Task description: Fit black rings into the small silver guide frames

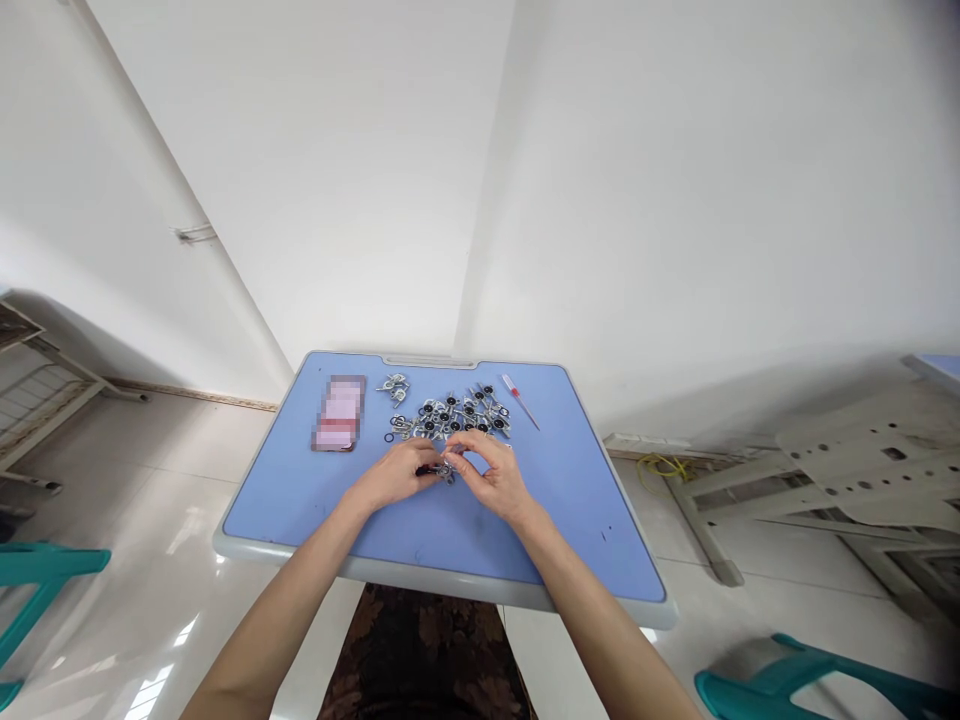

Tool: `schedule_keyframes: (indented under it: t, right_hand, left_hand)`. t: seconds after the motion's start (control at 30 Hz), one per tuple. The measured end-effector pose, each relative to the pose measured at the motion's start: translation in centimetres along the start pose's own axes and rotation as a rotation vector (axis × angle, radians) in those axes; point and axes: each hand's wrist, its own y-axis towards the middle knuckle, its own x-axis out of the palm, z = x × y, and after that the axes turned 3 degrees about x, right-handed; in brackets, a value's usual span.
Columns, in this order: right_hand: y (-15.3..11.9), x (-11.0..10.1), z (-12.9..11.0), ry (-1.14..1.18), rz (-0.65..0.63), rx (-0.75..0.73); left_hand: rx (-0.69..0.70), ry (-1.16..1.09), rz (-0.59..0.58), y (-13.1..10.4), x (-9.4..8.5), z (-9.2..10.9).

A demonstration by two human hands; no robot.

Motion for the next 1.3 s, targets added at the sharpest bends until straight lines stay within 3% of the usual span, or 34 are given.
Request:
schedule_keyframes:
  t: [0.5,0.77,1.0,1.3]
  right_hand:
    - [0.11,-0.06,-0.22,0.021,0.047,0.083]
    - [0.16,-0.03,-0.04,-0.042,-0.021,-0.004]
    - [0.47,0.19,-0.74,-0.018,-0.158,-0.101]
    - [0.15,0.83,-0.48,-0.041,-0.069,-0.038]
  left_hand:
    - [0.045,0.03,0.028,0.13,0.1,-0.15]
    - [0.036,0.004,0.025,0.11,0.06,-0.11]
    - [0.009,-0.011,0.058,-0.1,0.21,-0.12]
    - [0.04,-0.022,0.057,-0.06,0.38,-0.28]
